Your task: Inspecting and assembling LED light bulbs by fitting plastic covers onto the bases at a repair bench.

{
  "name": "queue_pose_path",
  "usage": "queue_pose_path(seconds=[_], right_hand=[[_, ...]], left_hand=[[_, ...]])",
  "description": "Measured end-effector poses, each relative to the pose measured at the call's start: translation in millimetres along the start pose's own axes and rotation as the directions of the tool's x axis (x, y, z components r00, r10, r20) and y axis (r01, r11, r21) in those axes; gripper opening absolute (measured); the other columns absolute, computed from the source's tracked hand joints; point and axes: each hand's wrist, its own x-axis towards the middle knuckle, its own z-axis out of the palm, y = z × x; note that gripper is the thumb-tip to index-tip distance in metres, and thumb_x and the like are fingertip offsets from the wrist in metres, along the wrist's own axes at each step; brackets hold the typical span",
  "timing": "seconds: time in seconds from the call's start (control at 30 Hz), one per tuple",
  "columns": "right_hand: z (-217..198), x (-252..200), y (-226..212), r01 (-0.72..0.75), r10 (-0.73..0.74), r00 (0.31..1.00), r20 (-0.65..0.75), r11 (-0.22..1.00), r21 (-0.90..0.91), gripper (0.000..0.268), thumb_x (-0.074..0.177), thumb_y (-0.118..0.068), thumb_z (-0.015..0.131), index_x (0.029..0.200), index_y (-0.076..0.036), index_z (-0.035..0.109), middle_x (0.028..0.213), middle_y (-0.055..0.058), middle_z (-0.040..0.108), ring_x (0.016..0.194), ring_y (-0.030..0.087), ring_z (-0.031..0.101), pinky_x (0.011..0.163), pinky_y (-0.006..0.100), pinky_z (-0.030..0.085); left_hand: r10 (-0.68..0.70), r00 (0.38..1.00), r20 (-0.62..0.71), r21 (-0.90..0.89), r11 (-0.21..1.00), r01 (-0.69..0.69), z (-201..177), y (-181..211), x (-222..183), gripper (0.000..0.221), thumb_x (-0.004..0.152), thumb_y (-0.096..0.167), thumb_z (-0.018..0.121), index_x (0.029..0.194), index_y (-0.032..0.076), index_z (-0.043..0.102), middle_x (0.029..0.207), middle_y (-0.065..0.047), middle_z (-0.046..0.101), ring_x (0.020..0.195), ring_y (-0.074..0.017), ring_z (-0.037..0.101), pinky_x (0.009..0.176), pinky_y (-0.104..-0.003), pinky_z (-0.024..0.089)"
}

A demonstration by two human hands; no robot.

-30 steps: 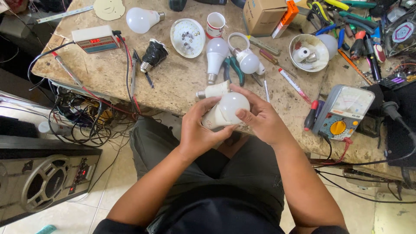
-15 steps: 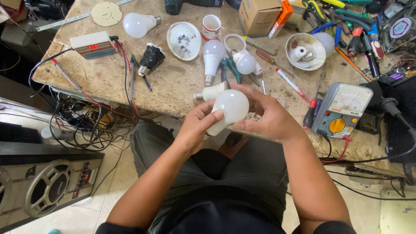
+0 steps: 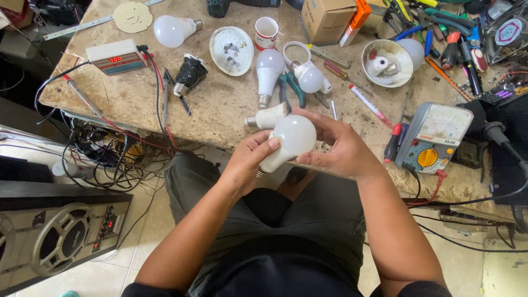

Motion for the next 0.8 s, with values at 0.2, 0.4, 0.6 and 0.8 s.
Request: queue_pose_path(seconds=[0.2,0.4,0.6,0.8], right_hand=[[3.1,0.2,4.9,0.018,-0.018,1.0,-0.015,0.998,0.052,0.092,0.065,-0.002,0.093,0.147,-0.002,0.053,0.127,0.02,0.07,0.115,0.022,0.066,0.099,0.044,0.056],[8.2,0.5,-5.2,0.025,-0.025,0.999,-0.026,1.0,0.008,0.089,0.067,-0.002,0.092,0.147,-0.002,0.053,0.126,0.019,0.07,0.115,0.023,0.066,0.099,0.043,0.056],[8.4,-1.5,10.2,0.028,-0.027,0.998,-0.052,0.999,0.025,0.09,0.068,-0.001,0.092,0.148,-0.004,0.051,0.123,0.019,0.071,0.114,0.023,0.066,0.099,0.043,0.057],[11.3,-5.7,4.0,0.038,-0.041,0.997,-0.071,0.999,-0.034,0.087,0.07,-0.003,0.091,0.148,-0.004,0.052,0.127,0.019,0.07,0.117,0.025,0.066,0.099,0.043,0.058]], left_hand=[[0.021,0.999,-0.027,0.002,1.0,-0.021,4.4,-0.2,-1.6,0.047,0.088,0.028,0.077,0.122,-0.002,0.067,0.089,-0.011,0.077,0.078,-0.0151,0.077,0.07,-0.031,0.064],[0.035,0.998,-0.049,-0.009,0.999,-0.035,13.1,9.9,-9.3,0.045,0.09,0.026,0.075,0.122,-0.004,0.066,0.088,-0.013,0.077,0.077,-0.0165,0.077,0.069,-0.032,0.065],[0.082,0.993,-0.088,0.028,0.996,-0.08,14.0,1.3,-6.9,0.042,0.092,0.029,0.075,0.12,-0.002,0.069,0.083,-0.011,0.077,0.072,-0.0148,0.076,0.064,-0.028,0.064],[0.092,0.991,-0.102,0.063,0.994,-0.086,26.1,13.4,-15.4,0.04,0.093,0.03,0.074,0.119,0.0,0.07,0.083,-0.01,0.076,0.071,-0.0134,0.075,0.063,-0.027,0.063]])
